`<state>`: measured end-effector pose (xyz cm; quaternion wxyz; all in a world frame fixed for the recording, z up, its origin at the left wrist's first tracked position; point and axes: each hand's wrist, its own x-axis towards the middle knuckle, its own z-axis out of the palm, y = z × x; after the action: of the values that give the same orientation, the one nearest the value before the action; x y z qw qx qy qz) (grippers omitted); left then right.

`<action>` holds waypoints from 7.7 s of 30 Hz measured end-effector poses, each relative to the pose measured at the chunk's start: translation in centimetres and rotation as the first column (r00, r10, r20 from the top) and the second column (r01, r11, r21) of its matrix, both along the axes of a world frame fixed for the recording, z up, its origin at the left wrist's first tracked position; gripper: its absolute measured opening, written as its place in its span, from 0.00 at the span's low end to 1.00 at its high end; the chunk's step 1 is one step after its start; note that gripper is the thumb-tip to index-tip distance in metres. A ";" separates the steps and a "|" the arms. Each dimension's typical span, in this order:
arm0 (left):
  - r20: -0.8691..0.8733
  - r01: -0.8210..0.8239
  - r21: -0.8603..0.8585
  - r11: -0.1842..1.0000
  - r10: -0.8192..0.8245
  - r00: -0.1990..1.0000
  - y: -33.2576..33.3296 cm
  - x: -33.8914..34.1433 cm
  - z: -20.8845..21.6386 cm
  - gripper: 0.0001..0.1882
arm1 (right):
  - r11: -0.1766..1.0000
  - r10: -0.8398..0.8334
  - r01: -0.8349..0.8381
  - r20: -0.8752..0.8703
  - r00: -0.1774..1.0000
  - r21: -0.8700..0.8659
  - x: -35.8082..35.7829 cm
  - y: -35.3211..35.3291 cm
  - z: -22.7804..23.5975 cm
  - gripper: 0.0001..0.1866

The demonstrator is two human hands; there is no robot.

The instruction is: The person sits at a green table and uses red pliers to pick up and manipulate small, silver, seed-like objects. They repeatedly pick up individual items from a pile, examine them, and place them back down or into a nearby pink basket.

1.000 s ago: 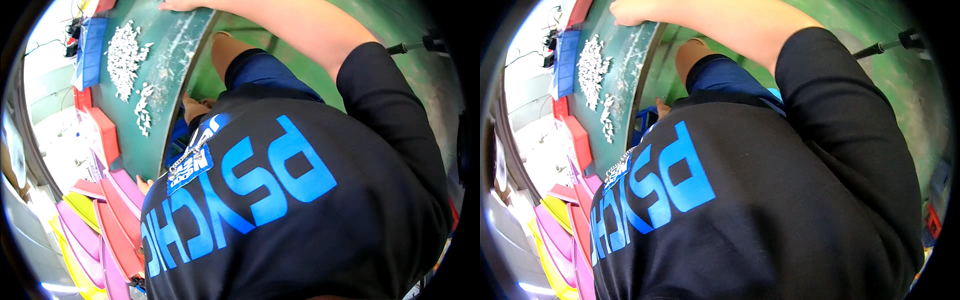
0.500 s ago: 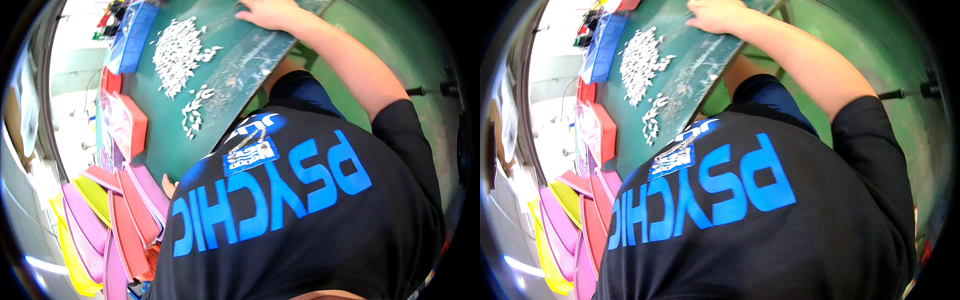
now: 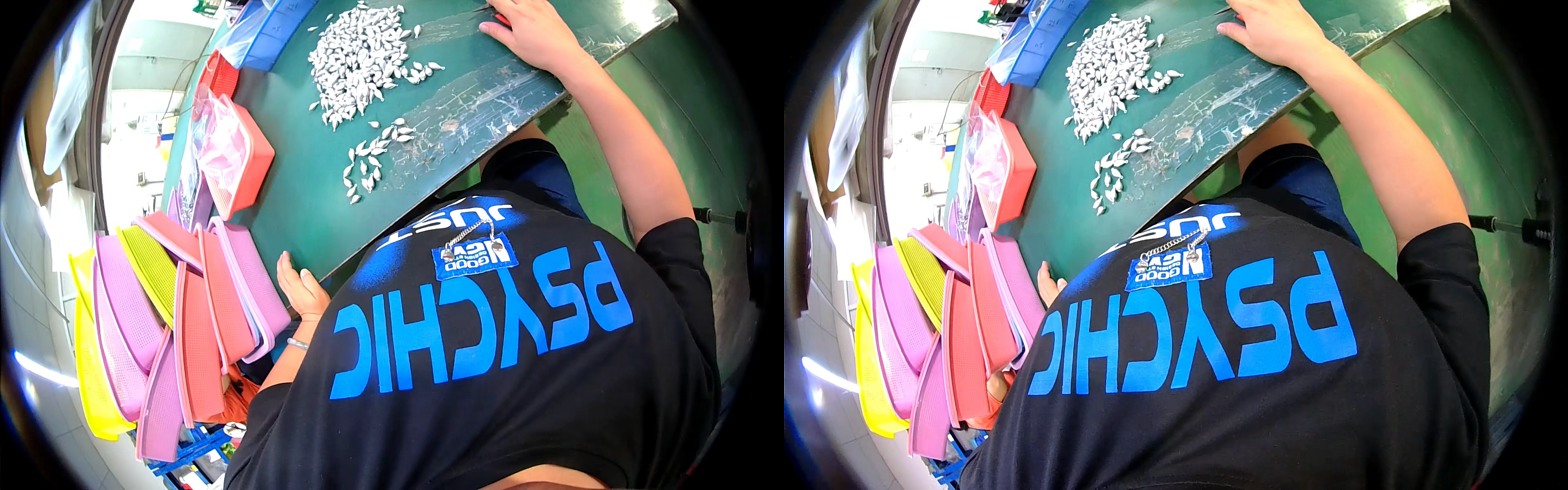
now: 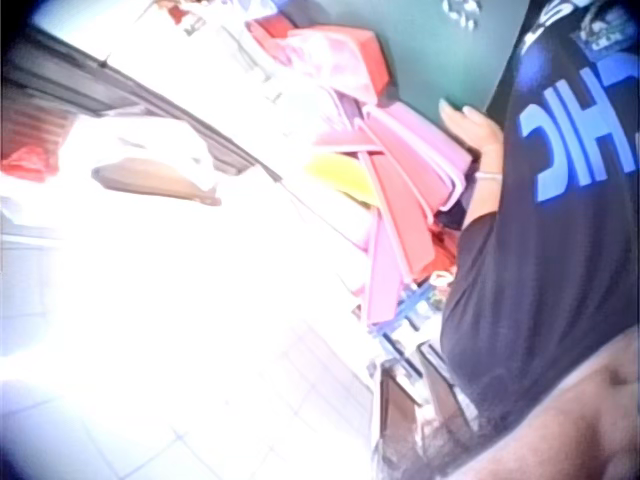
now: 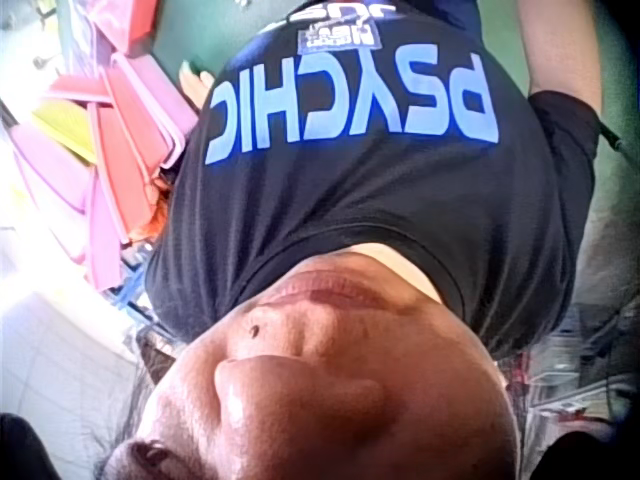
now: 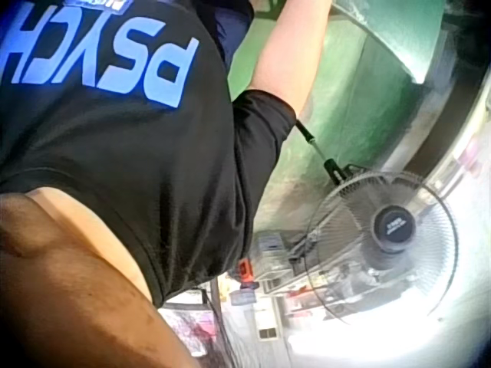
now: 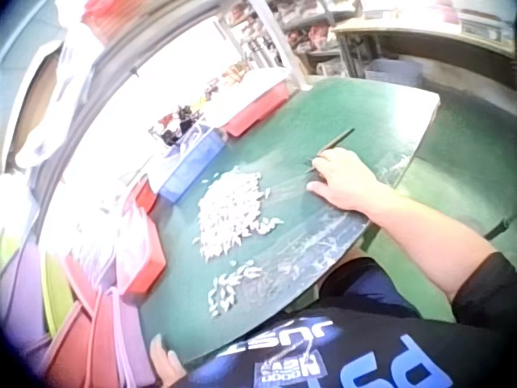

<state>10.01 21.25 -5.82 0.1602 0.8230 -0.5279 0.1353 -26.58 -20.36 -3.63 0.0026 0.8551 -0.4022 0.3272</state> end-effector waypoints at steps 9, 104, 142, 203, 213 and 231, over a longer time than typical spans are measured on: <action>-0.013 -0.021 -0.010 1.000 0.021 1.000 -0.2 -0.5 0.3 0.26 | 1.000 0.004 -0.004 0.030 1.000 0.008 -0.2 0.0 -0.2 0.21; 0.001 -0.055 -0.049 0.997 0.055 0.998 -0.7 -1.7 0.6 0.28 | -0.213 -0.350 -0.438 0.350 0.869 0.873 7.3 8.6 -16.9 0.11; -0.131 0.297 -0.196 0.934 -0.326 0.936 -7.5 -6.8 4.8 0.13 | 0.184 0.222 -0.487 0.447 0.867 0.854 -1.6 15.4 2.4 0.09; -0.276 0.477 -0.121 0.870 -0.491 0.826 -19.7 -5.8 4.8 0.06 | 0.756 0.650 -0.641 -0.037 0.759 0.131 11.3 11.7 2.7 0.14; -0.689 0.274 -0.129 0.953 -0.285 0.666 -20.5 -4.6 3.8 0.04 | 0.755 0.620 -0.616 0.060 0.782 0.226 9.7 11.2 2.6 0.15; -0.960 0.094 -0.213 0.972 -0.227 0.166 -20.8 -4.7 6.2 0.07 | 0.775 0.602 -0.604 0.074 0.795 0.186 9.7 11.3 2.9 0.16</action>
<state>5.33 0.50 0.41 0.5153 0.6493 -0.3798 -0.4107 -16.84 -9.10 -0.70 -0.1903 0.9329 -0.1379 0.2730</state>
